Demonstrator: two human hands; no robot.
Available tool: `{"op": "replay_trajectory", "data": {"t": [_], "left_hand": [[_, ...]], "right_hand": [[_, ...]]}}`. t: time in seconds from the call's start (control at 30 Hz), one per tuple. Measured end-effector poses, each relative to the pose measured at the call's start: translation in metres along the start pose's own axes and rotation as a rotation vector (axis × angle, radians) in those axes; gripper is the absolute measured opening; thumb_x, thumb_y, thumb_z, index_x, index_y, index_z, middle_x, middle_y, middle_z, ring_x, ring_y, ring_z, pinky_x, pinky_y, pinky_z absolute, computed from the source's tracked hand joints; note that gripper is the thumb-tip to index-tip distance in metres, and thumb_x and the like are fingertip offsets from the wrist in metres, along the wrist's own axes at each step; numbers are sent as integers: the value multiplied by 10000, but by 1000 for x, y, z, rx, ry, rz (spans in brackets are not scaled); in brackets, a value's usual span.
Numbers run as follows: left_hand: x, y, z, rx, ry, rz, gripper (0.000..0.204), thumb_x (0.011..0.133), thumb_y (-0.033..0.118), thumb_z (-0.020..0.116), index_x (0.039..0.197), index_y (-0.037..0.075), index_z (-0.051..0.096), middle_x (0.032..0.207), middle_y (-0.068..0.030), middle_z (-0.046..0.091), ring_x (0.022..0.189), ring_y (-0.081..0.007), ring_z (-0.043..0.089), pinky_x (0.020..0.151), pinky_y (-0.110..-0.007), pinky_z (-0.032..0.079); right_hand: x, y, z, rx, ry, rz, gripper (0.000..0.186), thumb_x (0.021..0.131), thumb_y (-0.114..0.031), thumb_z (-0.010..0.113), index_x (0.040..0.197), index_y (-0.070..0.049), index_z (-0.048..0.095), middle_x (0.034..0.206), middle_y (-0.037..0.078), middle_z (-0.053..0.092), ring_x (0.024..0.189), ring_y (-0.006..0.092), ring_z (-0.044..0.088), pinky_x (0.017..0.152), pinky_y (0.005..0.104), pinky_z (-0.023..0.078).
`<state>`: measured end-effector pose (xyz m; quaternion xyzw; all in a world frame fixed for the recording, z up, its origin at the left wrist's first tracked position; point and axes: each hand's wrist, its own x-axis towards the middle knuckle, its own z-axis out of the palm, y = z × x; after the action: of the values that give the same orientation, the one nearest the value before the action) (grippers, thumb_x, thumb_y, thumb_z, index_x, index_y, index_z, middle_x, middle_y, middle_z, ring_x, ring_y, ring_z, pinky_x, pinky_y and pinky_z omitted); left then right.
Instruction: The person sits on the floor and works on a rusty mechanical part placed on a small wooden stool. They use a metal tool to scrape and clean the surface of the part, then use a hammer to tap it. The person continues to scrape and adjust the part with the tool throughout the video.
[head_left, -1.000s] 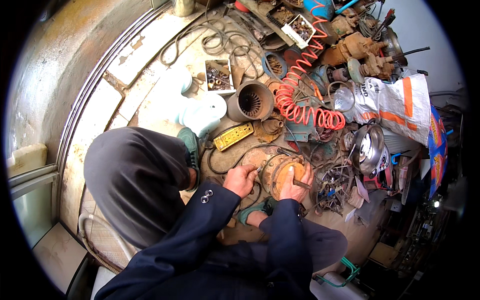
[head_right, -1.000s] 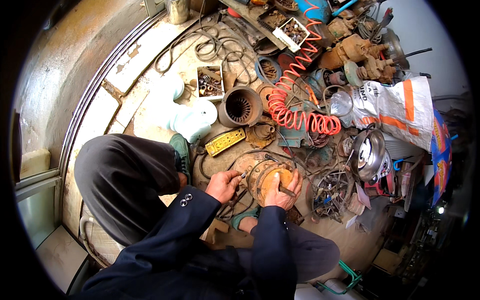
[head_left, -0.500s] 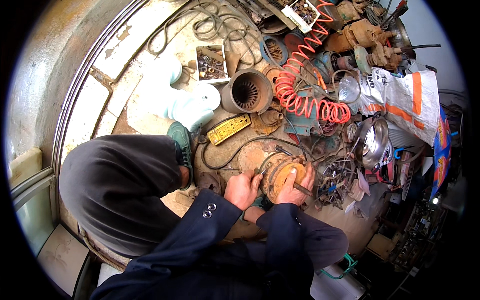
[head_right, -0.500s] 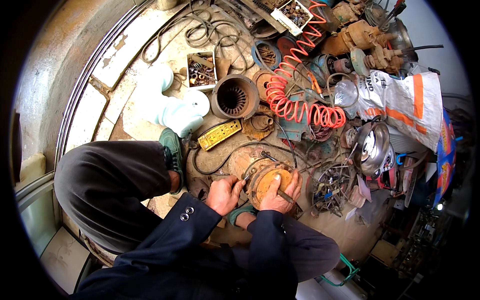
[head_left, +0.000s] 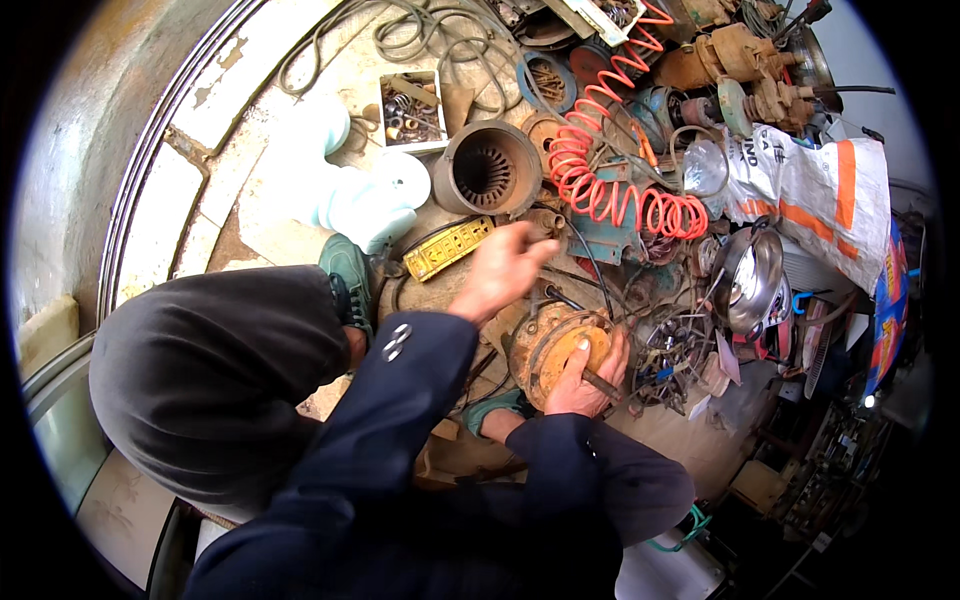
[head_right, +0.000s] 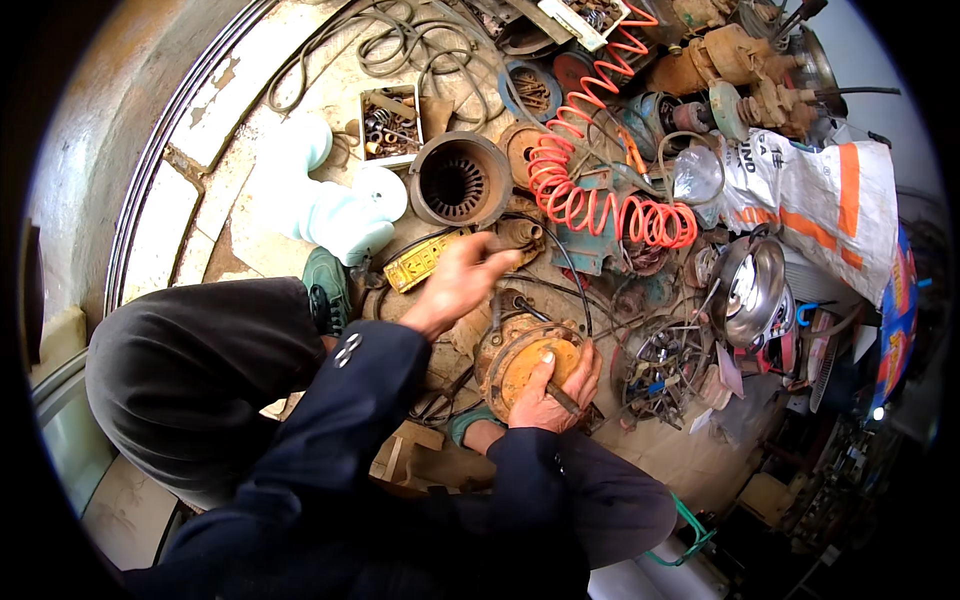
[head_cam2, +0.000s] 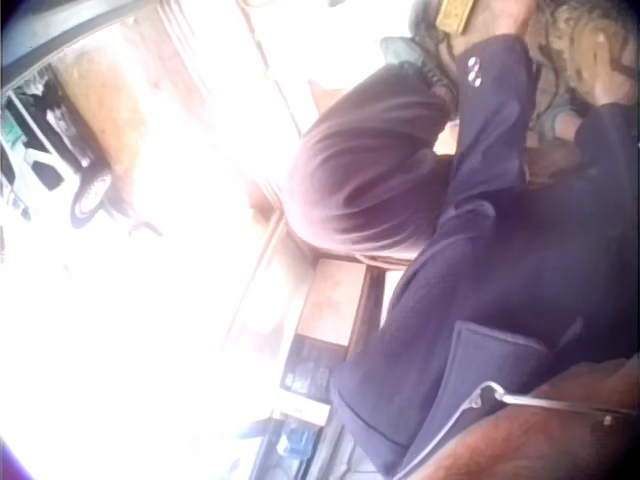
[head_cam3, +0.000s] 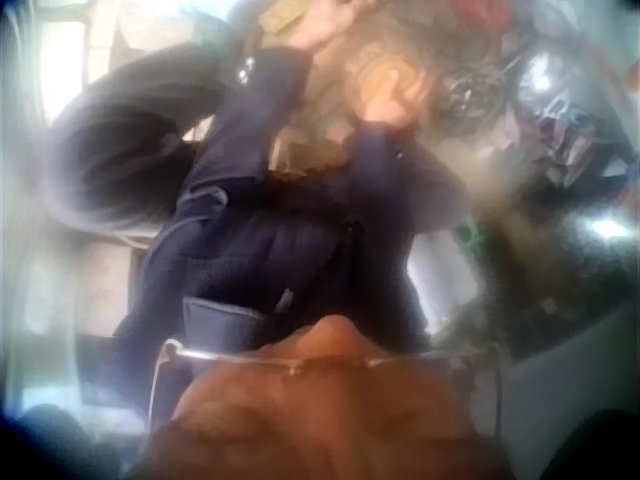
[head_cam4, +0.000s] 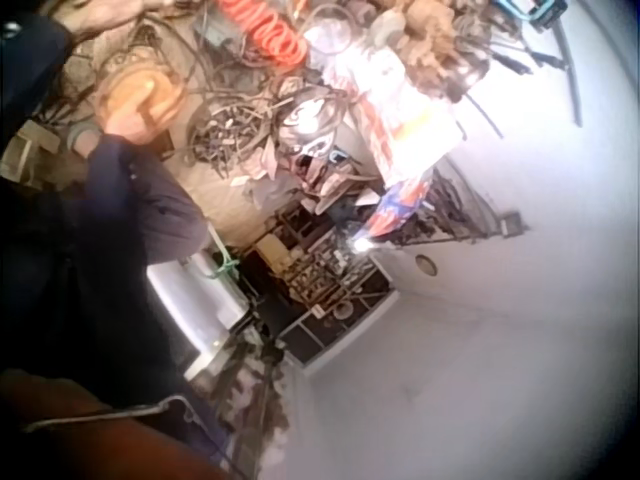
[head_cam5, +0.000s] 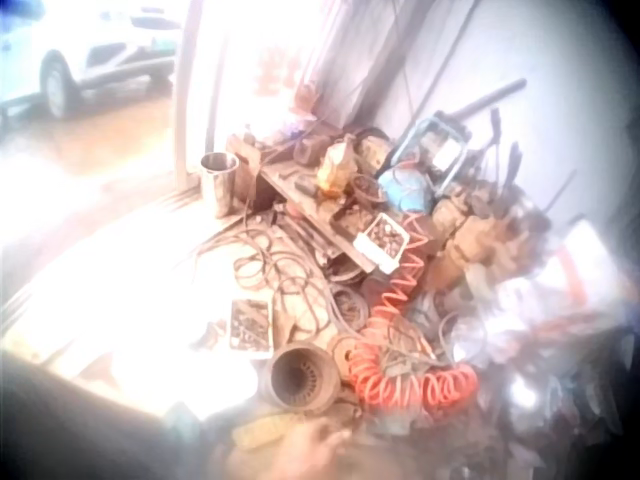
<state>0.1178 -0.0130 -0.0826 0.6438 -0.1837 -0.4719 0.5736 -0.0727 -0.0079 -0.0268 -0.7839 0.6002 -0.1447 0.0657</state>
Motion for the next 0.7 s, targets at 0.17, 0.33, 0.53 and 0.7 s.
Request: {"op": "replay_trajectory", "data": {"t": [0.17,0.33,0.53,0.7], "left_hand": [[55,1,48,269,-732,69,279,883,265,678,954,-3,707,788,-112,703,759,-185,656,715,-348,512],[59,1,52,213,-817,-18,250,894,246,684,939,3,722,762,-61,695,693,-139,630,662,-328,501],[50,29,7,-156,-495,-114,278,943,305,623,970,40,703,729,-24,647,594,-85,568,535,-234,442],[-6,19,-39,-558,51,-59,237,984,274,565,1016,39,582,895,-47,607,712,-128,618,595,-245,480]], "right_hand": [[1,-4,2,46,9,-35,558,906,-292,567,1384,-29,452,1377,251,455,1265,419,440,1053,498,344],[1,-6,1,33,-12,29,573,897,-296,573,1392,-37,445,1374,248,455,1264,415,440,1050,498,346],[1,-3,1,50,-23,12,564,899,-286,571,1390,-43,443,1386,241,446,1277,411,426,1056,495,340],[-1,1,2,53,4,-24,549,909,-285,565,1388,-47,445,1399,237,436,1283,408,423,1067,495,330]]}}
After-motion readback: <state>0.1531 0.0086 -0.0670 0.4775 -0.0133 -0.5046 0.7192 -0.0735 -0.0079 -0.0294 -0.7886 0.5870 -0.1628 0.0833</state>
